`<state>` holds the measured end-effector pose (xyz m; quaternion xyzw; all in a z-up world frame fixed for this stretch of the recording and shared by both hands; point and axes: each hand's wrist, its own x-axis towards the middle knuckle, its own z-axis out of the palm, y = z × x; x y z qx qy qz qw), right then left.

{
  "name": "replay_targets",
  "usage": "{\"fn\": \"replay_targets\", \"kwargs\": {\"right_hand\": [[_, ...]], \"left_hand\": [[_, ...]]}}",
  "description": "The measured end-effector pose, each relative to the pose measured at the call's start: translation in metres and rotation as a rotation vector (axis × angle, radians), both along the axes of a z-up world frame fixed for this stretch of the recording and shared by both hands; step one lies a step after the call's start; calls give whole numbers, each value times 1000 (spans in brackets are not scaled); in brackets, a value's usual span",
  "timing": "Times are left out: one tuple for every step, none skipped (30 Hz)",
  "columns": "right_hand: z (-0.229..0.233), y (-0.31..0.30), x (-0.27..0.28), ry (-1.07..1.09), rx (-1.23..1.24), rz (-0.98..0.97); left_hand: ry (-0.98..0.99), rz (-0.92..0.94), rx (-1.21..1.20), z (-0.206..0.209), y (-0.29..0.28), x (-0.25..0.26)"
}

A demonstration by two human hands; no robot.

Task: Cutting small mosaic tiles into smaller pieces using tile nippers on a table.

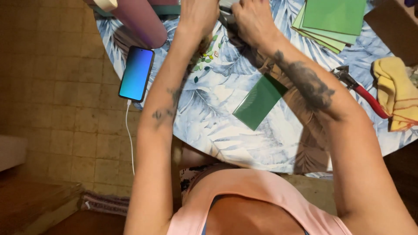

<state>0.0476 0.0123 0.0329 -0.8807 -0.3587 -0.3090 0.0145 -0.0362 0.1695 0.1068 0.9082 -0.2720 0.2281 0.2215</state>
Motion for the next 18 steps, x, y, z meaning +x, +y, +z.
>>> {"fn": "replay_targets", "kwargs": {"right_hand": [[2, -1, -10, 59, -53, -65], [3, -2, -22, 121, -104, -134], [0, -7, -22, 121, -103, -136], [-2, -13, -23, 104, -102, -130], [-5, -20, -25, 87, -100, -123], [-4, -25, -24, 87, -101, -126], [-3, -30, -23, 116, -120, -118], [-3, -36, -24, 149, -138, -113], [-7, -39, -24, 154, -139, -119], [-11, -41, -23, 92, -132, -114], [-15, -43, -22, 29, -125, -109], [-10, -44, -28, 32, -124, -111], [-6, -45, -33, 69, -125, -121], [-1, -46, -38, 104, -126, -129], [8, -47, -49, 103, -126, -129], [17, -49, -61, 128, -116, -133], [25, -50, -73, 153, -106, -136], [32, -54, -85, 152, -101, -142]], "left_hand": [[-5, -6, -5, 1, -1, 2], [-7, -16, -9, 4, -2, 3], [-8, -26, -12, 4, -2, 3], [-9, -41, -17, 4, -3, 3], [-10, -56, -22, 3, -5, 3], [-11, -67, -26, 4, -8, 3], [-13, -78, -31, 4, -10, 4], [-9, -92, -36, 4, -14, 3], [-5, -107, -41, 3, -17, 3], [-3, -117, -46, 3, -19, 2], [-2, -128, -50, 3, -21, 1], [0, -139, -53, 5, -24, -1], [2, -150, -56, 6, -27, -3], [0, -160, -59, 9, -30, -4], [-1, -169, -63, 10, -32, -6], [-1, -181, -65, 12, -34, -7], [-1, -192, -67, 14, -36, -8], [-3, -207, -66, 16, -38, -9]]}}
